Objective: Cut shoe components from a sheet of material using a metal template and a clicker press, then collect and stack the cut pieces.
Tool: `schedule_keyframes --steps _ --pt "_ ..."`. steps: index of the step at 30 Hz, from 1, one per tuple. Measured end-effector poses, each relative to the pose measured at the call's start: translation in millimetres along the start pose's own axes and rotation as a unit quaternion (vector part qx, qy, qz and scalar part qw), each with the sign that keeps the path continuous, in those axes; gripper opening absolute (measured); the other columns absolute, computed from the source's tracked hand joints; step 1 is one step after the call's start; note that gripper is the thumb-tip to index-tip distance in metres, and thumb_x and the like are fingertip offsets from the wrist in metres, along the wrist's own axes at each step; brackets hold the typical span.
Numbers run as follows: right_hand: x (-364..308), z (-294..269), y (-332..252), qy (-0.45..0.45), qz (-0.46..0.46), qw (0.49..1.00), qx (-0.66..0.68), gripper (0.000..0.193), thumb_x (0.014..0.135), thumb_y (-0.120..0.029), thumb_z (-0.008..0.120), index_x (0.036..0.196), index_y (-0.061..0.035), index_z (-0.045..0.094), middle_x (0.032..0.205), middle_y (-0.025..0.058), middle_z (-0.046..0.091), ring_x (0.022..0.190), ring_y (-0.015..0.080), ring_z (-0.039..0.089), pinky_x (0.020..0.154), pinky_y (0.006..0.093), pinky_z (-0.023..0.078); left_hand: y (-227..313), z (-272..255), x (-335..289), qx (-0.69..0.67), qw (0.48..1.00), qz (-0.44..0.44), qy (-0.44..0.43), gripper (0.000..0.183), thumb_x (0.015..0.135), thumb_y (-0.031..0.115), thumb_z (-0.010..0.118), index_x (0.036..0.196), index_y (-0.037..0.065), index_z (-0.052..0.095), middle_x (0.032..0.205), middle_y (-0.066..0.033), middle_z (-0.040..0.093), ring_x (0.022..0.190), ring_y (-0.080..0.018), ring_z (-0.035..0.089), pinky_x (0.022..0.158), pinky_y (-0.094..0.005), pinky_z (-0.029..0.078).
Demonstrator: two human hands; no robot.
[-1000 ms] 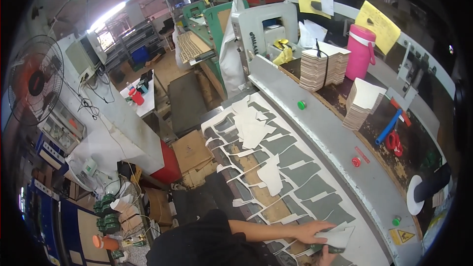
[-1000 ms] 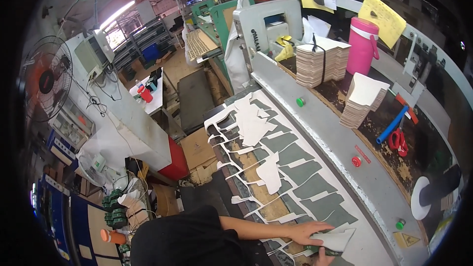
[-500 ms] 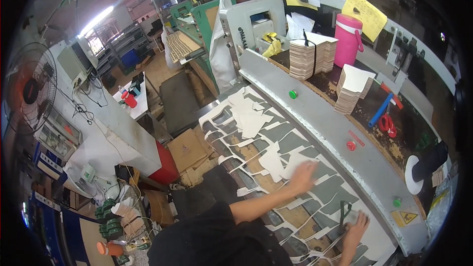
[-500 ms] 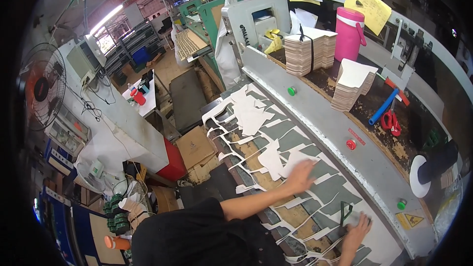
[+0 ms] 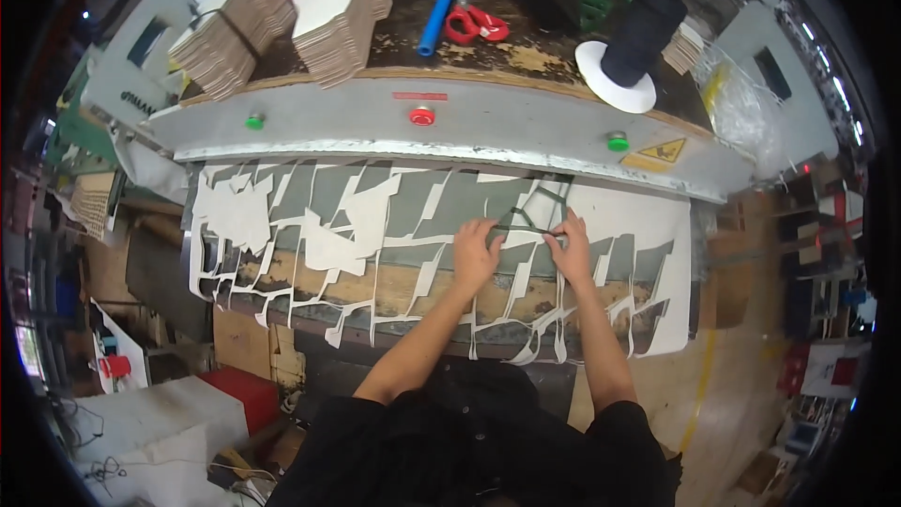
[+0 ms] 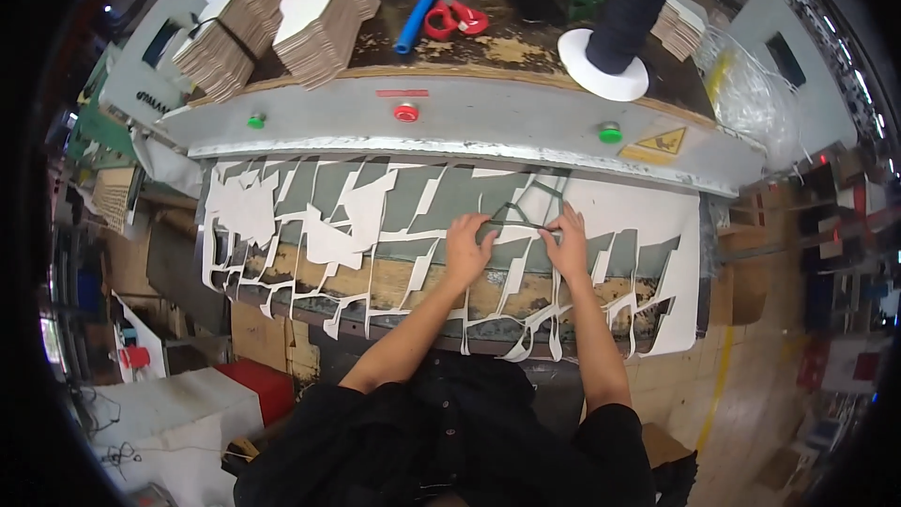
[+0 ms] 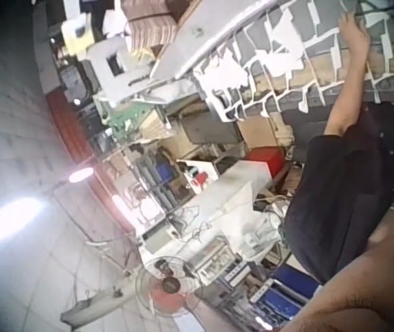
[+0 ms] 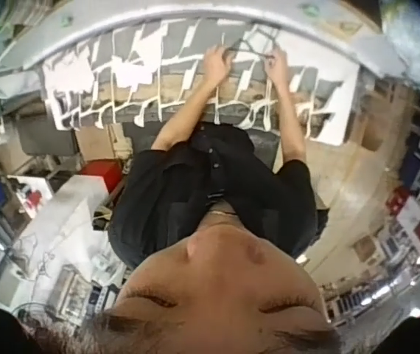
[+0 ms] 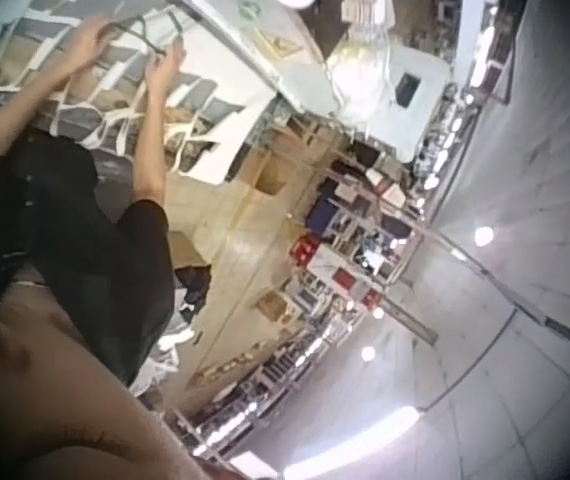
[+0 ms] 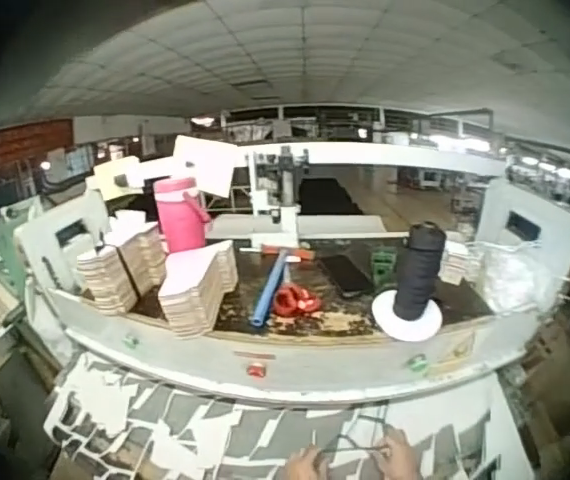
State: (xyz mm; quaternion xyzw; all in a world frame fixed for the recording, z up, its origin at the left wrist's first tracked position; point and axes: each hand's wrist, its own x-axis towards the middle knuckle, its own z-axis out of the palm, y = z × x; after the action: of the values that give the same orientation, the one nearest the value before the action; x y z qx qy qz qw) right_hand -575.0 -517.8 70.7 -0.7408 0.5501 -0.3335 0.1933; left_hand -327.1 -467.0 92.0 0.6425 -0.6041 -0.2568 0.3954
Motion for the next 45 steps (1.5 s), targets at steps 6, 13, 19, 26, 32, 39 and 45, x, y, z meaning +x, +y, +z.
schedule_keyframes --steps 6,13,19,26,32,39,45 --pt "-5 -3 8 0.027 0.032 0.994 0.097 0.027 0.085 -0.007 0.084 0.1 -0.0029 0.062 0.151 0.0344 0.056 0.146 0.0503 0.05 0.126 0.0578 0.031 -4 23 -6 -0.01 0.996 0.076 0.055 0.028 0.091 0.009 0.077 0.117 0.001 0.076 0.123 -0.0204 0.074 0.116 -0.0417 0.068 0.102 -0.0487 0.053" --pt "-4 -15 14 -0.004 0.003 1.0 -0.008 0.031 0.082 -0.009 0.088 0.099 -0.005 0.063 0.146 0.0321 0.062 0.142 0.0437 0.056 0.128 0.06 0.029 -3 34 -22 -0.066 0.995 0.055 0.046 0.025 0.093 0.005 0.075 0.118 0.0 0.075 0.12 -0.0225 0.074 0.114 -0.0412 0.07 0.099 -0.0464 0.056" --pt "-5 -16 12 -0.026 -0.023 0.999 0.022 0.026 0.085 -0.01 0.086 0.097 -0.0059 0.063 0.145 0.0308 0.063 0.145 0.0422 0.054 0.129 0.0592 0.026 -7 32 -26 -0.045 0.995 0.063 0.064 0.026 0.094 0.006 0.075 0.119 0.0 0.074 0.118 -0.0222 0.075 0.114 -0.0405 0.07 0.1 -0.0464 0.056" --pt "0 -20 7 -0.027 -0.008 0.999 0.023 0.023 0.088 -0.01 0.083 0.097 -0.0067 0.062 0.146 0.0307 0.063 0.148 0.0407 0.052 0.128 0.0579 0.028 -3 30 -23 -0.066 0.995 0.048 0.061 0.023 0.094 0.005 0.074 0.116 -0.001 0.074 0.115 -0.0223 0.075 0.11 -0.0417 0.071 0.099 -0.0471 0.057" --pt "2 -20 2 -0.04 -0.014 0.999 0.005 0.023 0.088 -0.01 0.083 0.097 -0.0061 0.062 0.147 0.0309 0.062 0.147 0.0415 0.052 0.128 0.0582 0.028 -7 30 -27 -0.052 0.995 0.055 0.068 0.022 0.094 0.005 0.074 0.115 -0.001 0.075 0.114 -0.0226 0.075 0.11 -0.0419 0.071 0.099 -0.047 0.057" --pt "2 -21 6 -0.045 -0.032 0.998 -0.009 0.024 0.089 -0.01 0.082 0.099 -0.0051 0.061 0.148 0.0323 0.06 0.147 0.0447 0.05 0.128 0.0581 0.03 -5 26 -24 -0.066 0.993 0.065 0.078 0.025 0.093 0.004 0.075 0.118 -0.001 0.074 0.115 -0.0222 0.075 0.11 -0.0415 0.071 0.098 -0.0461 0.057" --pt "48 -52 -53 0.096 -0.063 0.993 -0.006 0.022 0.089 -0.013 0.085 0.094 -0.0037 0.066 0.115 0.0241 0.076 0.11 0.0352 0.073 0.102 0.045 0.054 18 -34 -16 -0.051 0.996 0.057 0.042 0.045 0.092 0.011 0.077 0.134 0.002 0.066 0.13 -0.022 0.07 0.121 -0.0399 0.066 0.102 -0.0456 0.054"
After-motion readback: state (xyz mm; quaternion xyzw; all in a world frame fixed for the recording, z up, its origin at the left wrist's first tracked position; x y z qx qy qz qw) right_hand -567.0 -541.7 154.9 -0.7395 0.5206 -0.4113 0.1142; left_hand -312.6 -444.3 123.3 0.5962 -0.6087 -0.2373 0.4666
